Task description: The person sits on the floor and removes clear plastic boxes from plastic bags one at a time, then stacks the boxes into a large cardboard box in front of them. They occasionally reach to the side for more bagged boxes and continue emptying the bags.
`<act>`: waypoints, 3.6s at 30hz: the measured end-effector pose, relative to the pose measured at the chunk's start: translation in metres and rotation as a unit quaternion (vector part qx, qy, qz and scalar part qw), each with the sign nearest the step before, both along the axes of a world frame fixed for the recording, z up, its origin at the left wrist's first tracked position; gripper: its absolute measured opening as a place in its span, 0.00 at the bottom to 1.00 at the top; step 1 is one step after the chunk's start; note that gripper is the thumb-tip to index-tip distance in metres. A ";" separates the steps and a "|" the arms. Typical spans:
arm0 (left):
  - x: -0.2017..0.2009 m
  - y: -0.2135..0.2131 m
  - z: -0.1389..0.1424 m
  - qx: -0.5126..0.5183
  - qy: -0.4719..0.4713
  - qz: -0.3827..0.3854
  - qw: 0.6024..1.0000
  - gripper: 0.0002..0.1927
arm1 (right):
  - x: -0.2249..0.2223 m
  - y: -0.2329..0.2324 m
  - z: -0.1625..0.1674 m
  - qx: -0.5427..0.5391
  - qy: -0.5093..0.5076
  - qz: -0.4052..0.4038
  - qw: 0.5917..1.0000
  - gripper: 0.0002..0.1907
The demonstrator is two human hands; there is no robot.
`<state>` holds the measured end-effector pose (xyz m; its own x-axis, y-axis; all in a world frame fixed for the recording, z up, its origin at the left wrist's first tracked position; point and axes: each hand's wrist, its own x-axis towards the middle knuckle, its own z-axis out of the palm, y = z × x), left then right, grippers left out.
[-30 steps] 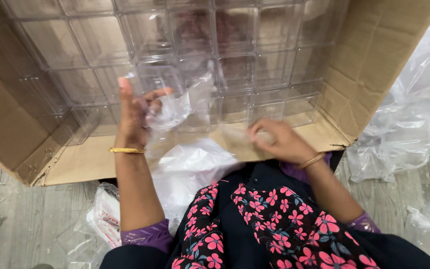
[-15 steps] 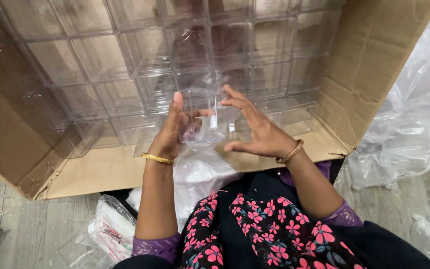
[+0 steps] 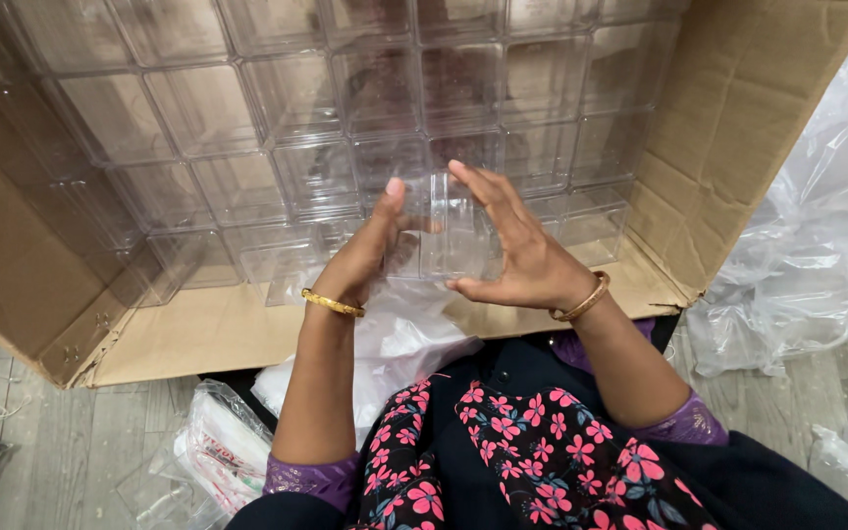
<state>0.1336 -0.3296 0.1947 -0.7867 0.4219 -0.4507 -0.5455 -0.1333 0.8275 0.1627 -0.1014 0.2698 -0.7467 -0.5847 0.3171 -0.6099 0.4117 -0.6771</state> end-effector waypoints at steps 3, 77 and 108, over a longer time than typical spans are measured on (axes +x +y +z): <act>0.000 0.000 0.003 -0.044 -0.005 -0.002 0.999 0.48 | -0.001 0.000 0.001 0.027 0.016 0.000 1.000 0.59; 0.020 -0.041 -0.006 0.054 0.009 0.026 0.998 0.61 | -0.029 -0.043 -0.056 -0.283 -0.247 0.031 0.926 0.24; 0.015 -0.015 -0.019 0.083 -0.024 0.093 0.992 0.54 | 0.028 -0.042 -0.009 -0.053 0.128 -0.149 0.979 0.37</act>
